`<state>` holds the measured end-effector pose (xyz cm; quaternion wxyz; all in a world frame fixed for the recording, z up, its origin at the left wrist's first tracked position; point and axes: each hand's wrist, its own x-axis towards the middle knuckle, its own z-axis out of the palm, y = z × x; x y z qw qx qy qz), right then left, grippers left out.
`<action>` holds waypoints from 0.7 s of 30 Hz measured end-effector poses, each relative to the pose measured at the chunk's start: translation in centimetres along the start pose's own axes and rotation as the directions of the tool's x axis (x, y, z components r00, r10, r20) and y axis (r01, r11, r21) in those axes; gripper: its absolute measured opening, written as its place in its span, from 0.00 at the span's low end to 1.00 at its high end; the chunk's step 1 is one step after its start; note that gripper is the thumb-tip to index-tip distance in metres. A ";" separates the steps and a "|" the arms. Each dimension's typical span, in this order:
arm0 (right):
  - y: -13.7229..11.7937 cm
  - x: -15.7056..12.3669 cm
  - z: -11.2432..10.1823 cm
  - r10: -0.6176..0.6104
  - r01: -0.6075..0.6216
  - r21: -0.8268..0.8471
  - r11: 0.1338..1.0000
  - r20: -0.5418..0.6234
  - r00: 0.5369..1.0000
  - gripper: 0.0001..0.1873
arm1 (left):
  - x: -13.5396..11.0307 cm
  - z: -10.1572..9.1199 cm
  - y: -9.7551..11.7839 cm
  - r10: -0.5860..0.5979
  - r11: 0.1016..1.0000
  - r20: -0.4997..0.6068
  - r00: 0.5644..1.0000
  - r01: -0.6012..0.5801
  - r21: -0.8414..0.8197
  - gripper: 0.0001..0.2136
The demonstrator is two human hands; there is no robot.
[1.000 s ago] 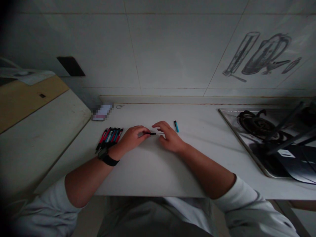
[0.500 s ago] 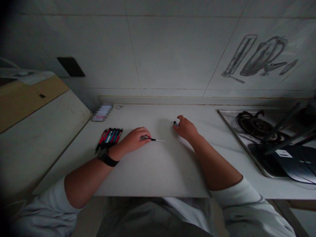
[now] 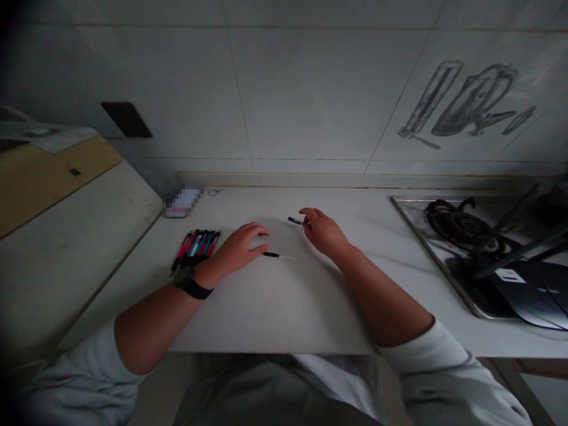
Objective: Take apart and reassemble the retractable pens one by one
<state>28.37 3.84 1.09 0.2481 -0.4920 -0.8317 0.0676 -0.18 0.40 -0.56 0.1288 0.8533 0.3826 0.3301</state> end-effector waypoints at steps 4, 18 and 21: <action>-3.1 -0.7 0.8 -0.177 0.177 0.127 0.976 -0.015 0.984 0.18 | 0.1 0.0 0.2 0.027 1.000 -0.061 0.998 -0.027 -0.004 0.15; -1.1 0.0 0.5 0.099 -0.046 0.239 0.970 -0.216 0.971 0.13 | 0.3 0.0 -0.3 -0.268 0.939 -0.101 0.958 0.236 -0.250 0.06; 0.8 0.2 0.7 0.087 -0.084 0.076 0.994 -0.042 0.995 0.15 | 0.5 0.5 -0.9 -0.392 0.853 -0.045 0.919 0.345 -0.392 0.07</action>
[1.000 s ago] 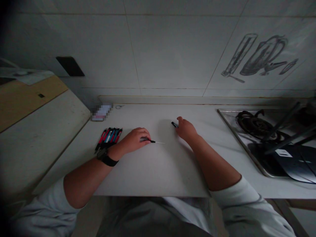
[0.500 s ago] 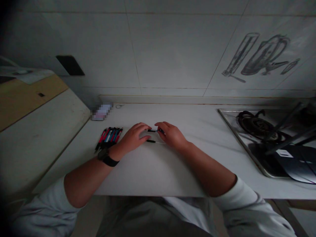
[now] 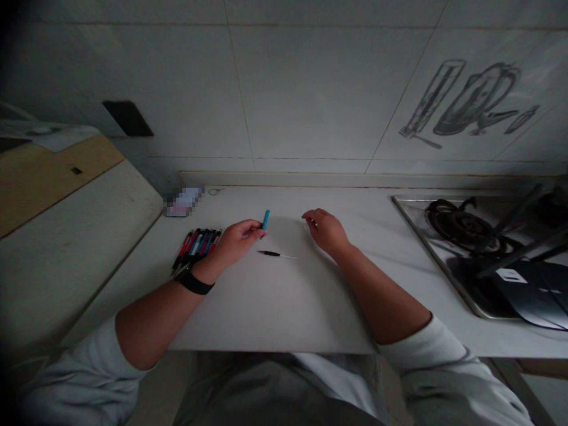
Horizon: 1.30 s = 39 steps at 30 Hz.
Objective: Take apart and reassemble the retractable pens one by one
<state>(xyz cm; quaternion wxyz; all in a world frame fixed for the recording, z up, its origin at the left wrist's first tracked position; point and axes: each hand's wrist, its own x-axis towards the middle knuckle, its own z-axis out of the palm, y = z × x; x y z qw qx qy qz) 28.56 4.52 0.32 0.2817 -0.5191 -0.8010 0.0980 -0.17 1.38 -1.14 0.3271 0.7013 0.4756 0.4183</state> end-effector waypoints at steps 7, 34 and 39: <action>0.5 0.0 0.8 -0.011 0.047 -0.153 0.987 0.227 0.974 0.16 | 0.2 0.4 -0.4 -0.027 0.995 0.035 0.999 0.030 -0.096 0.07; -2.3 -0.1 2.3 0.125 -0.184 0.752 0.633 0.135 0.983 0.18 | -0.6 -0.1 0.8 0.179 0.942 0.156 0.971 -0.215 0.257 0.05; -3.9 -0.5 2.1 0.140 -0.204 0.856 0.476 0.155 0.978 0.20 | -0.7 0.0 0.7 0.184 0.937 0.177 0.967 -0.227 0.266 0.06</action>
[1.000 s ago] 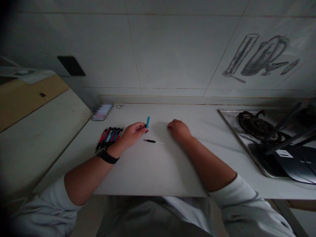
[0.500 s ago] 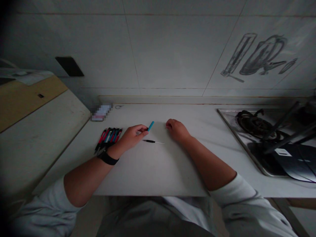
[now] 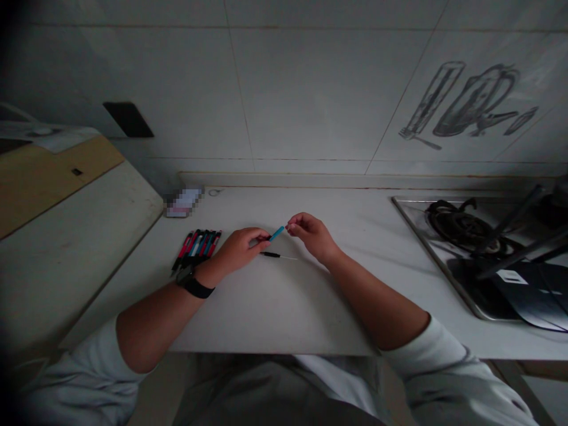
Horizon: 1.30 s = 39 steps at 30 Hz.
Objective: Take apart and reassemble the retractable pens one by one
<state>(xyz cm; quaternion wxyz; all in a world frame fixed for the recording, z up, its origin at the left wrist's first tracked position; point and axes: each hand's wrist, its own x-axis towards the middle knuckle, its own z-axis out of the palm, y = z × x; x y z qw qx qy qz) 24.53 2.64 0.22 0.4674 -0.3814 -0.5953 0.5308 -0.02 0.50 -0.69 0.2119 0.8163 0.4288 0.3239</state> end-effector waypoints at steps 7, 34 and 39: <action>0.1 -0.4 0.5 0.046 -0.045 0.071 0.996 -0.013 0.999 0.20 | 0.0 0.0 0.2 0.022 1.000 0.025 0.999 -0.022 0.004 0.06; 0.0 -0.9 1.1 0.019 -0.024 0.034 0.999 0.140 0.990 0.18 | -0.1 -0.1 0.6 0.097 0.995 -0.014 0.995 -0.097 -0.012 0.05; -0.8 -0.3 -0.3 -0.014 0.015 0.106 0.994 -0.011 1.000 0.18 | -0.2 0.0 0.1 0.125 0.989 0.031 0.992 -0.127 0.072 0.14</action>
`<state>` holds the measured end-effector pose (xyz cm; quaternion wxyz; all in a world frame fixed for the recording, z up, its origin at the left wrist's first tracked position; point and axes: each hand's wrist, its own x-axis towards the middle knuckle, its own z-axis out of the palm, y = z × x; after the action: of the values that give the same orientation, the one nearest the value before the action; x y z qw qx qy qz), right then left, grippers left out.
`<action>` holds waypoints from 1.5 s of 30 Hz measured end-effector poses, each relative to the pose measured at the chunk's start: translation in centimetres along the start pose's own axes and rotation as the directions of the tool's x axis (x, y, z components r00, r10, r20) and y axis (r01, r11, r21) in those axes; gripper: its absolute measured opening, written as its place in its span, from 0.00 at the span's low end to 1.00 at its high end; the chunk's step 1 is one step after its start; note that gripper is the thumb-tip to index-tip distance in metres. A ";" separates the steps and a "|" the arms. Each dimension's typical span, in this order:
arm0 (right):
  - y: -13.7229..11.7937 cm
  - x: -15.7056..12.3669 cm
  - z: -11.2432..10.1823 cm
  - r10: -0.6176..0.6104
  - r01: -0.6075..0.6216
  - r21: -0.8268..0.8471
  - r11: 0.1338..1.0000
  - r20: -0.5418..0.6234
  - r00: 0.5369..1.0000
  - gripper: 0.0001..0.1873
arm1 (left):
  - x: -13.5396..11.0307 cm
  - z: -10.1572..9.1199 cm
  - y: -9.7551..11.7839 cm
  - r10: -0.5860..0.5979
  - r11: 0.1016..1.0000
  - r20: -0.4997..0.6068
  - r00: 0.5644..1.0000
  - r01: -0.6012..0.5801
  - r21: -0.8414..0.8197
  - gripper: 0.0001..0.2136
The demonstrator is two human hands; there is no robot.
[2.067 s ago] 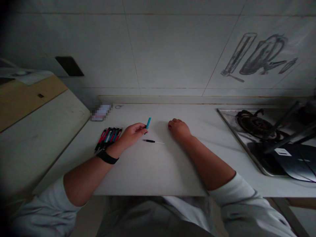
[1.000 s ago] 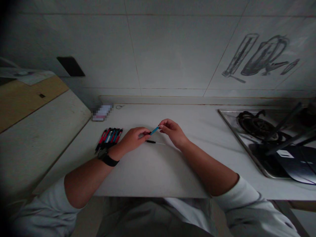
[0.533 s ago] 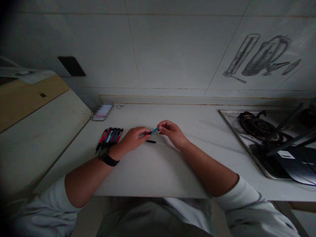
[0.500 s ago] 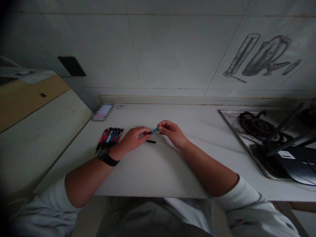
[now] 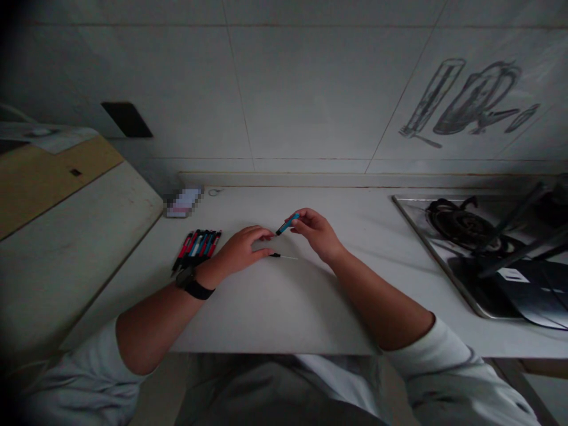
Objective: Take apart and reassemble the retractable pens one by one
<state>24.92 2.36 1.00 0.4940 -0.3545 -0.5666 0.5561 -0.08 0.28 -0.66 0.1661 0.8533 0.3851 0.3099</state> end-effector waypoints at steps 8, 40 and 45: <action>-0.7 1.0 -2.3 -0.172 0.149 -0.195 0.969 -0.105 0.980 0.18 | -0.2 0.2 -0.8 0.099 0.981 0.165 0.981 -0.124 0.151 0.06; -0.9 -0.1 -2.3 -0.222 0.374 -0.825 0.423 0.306 0.926 0.10 | 0.2 -0.7 -0.3 -0.101 0.985 -0.150 0.983 0.121 0.124 0.03; -0.7 -0.4 -1.8 -0.204 0.405 -0.825 0.394 0.351 0.914 0.11 | 0.2 -0.7 -0.3 -0.074 0.989 -0.125 0.989 0.089 0.117 0.03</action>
<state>26.87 2.44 1.40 0.2728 -0.3924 -0.8714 0.1109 -0.59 0.68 -0.26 0.1023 0.8252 0.4473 0.3295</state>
